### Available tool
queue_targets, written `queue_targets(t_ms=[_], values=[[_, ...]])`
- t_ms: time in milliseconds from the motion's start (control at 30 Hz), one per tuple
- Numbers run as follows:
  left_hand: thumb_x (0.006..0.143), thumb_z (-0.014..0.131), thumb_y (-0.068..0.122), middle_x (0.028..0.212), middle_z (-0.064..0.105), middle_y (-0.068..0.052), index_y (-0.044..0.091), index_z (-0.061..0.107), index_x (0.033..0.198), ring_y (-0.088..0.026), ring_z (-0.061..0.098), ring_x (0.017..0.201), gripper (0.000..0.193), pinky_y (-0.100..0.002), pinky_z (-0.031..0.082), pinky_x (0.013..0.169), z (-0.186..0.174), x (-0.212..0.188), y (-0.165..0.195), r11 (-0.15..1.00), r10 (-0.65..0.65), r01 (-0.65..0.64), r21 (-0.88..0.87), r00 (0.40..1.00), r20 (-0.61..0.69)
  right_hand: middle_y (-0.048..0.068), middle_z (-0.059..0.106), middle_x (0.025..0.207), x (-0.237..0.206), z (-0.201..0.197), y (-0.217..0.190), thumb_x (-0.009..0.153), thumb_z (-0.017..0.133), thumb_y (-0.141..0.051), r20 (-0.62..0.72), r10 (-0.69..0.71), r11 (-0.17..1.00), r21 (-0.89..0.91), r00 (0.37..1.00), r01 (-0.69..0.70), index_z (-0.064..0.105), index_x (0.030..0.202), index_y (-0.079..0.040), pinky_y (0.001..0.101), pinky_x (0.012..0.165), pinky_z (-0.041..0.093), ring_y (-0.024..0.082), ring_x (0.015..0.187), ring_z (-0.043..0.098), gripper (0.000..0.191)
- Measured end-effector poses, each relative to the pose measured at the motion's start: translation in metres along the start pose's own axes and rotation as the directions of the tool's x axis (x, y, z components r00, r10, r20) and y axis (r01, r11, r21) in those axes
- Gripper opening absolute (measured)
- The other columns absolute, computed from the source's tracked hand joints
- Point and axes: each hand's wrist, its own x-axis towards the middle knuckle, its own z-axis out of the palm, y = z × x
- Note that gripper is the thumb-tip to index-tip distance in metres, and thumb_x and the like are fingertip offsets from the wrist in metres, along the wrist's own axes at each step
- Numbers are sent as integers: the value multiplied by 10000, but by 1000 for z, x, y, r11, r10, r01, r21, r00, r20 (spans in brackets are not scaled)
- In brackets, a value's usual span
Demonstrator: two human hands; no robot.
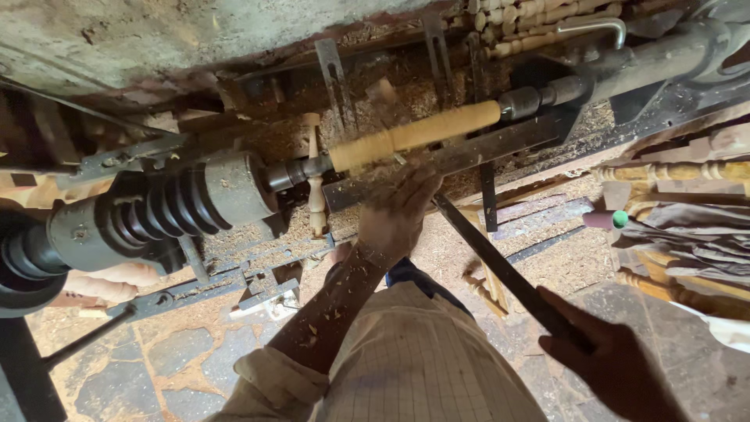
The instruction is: The person shapes a rotating wooden rod on a lathe using a chisel. They hold the chisel with both hands and guide it along the spinning wood to carve decorative grooves and contours.
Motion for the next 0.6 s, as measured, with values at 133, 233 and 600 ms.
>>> queue_targets(t_ms=[133,233,600], values=[[1036,699,62,1244,773,-62,138,744,1213,-189,729,1221,198,-366,656,908,8,2,10,987,-81,90,135,994,-72,61,534,575,30,-38,-4,810,856,-403,2,-125,987,-103,992,124,590,1468,-383,341,611,494,158,554,513,710],[988,711,90,1268,753,-127,72,736,1245,-256,705,1239,258,-353,662,870,-1,-2,14,980,-108,117,158,992,-65,39,531,564,54,-56,-8,795,852,-415,48,-235,964,-118,971,239,604,1453,-383,336,584,481,153,538,507,704],[1058,633,82,1230,766,-152,63,740,1205,-246,697,1235,182,-407,596,1053,25,30,21,984,127,-132,120,990,55,69,849,927,24,-23,26,777,870,-386,-109,-93,994,55,990,99,611,1450,-405,347,824,578,135,837,803,721]])
